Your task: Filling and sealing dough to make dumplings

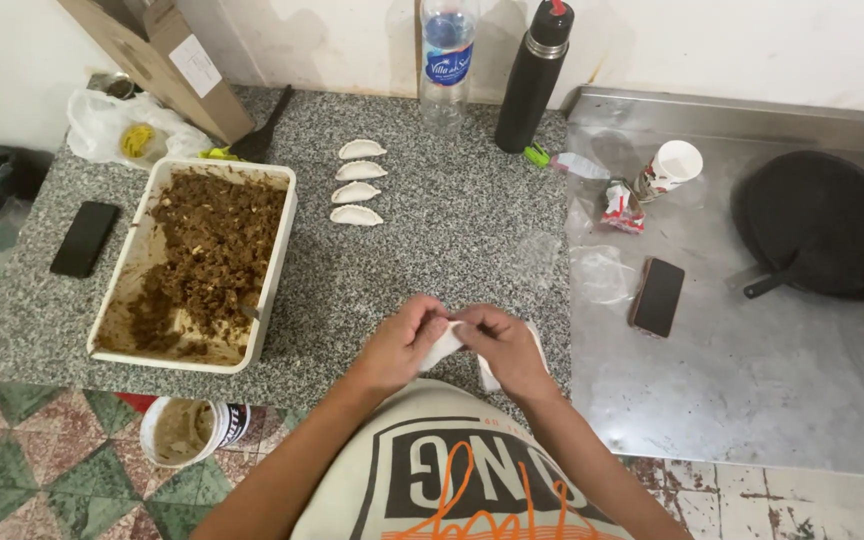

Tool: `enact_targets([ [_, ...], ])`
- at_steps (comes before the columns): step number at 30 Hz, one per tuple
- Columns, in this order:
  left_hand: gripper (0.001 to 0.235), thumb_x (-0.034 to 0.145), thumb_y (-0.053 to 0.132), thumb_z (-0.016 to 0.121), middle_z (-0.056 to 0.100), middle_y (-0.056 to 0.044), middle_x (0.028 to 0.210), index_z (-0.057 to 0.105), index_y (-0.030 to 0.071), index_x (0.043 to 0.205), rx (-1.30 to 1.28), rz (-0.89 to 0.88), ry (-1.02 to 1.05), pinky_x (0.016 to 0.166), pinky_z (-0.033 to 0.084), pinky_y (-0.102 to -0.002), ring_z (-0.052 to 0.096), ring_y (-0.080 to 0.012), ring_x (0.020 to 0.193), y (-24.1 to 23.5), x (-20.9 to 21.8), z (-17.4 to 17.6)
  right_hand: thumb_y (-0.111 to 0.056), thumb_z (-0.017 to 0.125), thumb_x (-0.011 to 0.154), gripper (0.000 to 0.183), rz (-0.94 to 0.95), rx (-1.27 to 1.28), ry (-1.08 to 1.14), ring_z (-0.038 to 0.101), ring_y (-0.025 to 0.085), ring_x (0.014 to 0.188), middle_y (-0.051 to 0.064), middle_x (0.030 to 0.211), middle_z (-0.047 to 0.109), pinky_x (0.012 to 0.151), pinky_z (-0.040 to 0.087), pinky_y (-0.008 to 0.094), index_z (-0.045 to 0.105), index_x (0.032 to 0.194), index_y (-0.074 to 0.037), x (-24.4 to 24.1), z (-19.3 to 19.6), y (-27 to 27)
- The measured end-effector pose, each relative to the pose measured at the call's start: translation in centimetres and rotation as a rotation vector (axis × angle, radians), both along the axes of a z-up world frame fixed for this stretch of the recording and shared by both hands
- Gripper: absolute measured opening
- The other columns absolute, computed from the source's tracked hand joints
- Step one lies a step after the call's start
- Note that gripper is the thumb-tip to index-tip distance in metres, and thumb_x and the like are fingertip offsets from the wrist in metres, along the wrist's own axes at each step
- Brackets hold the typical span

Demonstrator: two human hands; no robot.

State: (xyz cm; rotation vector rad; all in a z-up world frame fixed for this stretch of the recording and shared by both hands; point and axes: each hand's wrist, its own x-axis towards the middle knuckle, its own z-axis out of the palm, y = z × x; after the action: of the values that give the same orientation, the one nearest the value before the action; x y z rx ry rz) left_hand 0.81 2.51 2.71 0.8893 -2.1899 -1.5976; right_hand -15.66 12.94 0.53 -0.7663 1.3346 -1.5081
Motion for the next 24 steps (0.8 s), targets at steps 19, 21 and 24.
enact_targets([
  [19, 0.016, 0.096, 0.021, 0.072, 0.07, -0.014, 0.096, 0.073, 0.009, 0.106, -0.135, 0.202, 0.077, 0.085, 0.058, -0.043, 0.072, -0.0335, 0.096, -0.7, 1.2, -2.2, -0.004, 0.076, 0.088, 0.031, 0.044, -0.032, 0.02, 0.063, 0.019, 0.088, 0.014, 0.095, 0.072, 0.081, 0.053, 0.034, 0.069, 0.116, 0.007, 0.4, 0.5, 0.3],
  [21, 0.012, 0.094, 0.021, 0.073, 0.07, -0.011, 0.093, 0.075, 0.015, 0.104, -0.234, 0.173, 0.066, 0.082, 0.059, -0.042, 0.072, -0.0324, 0.093, -1.0, 0.8, -1.6, -0.007, 0.073, 0.093, 0.015, 0.009, 0.006, 0.045, 0.063, 0.014, 0.077, 0.011, 0.079, 0.07, 0.073, 0.053, 0.028, 0.073, 0.1, 0.006, 0.4, -0.4, 0.0],
  [24, 0.022, 0.097, 0.013, 0.068, 0.069, -0.019, 0.099, 0.07, 0.007, 0.119, -0.106, 0.243, 0.171, 0.086, 0.058, -0.046, 0.071, -0.0342, 0.095, -0.7, 0.9, -0.3, -0.01, 0.074, 0.093, 0.015, -0.051, 0.023, 0.009, 0.061, 0.013, 0.079, 0.011, 0.084, 0.072, 0.075, 0.052, 0.029, 0.074, 0.099, 0.004, 0.1, 0.7, -0.2],
])
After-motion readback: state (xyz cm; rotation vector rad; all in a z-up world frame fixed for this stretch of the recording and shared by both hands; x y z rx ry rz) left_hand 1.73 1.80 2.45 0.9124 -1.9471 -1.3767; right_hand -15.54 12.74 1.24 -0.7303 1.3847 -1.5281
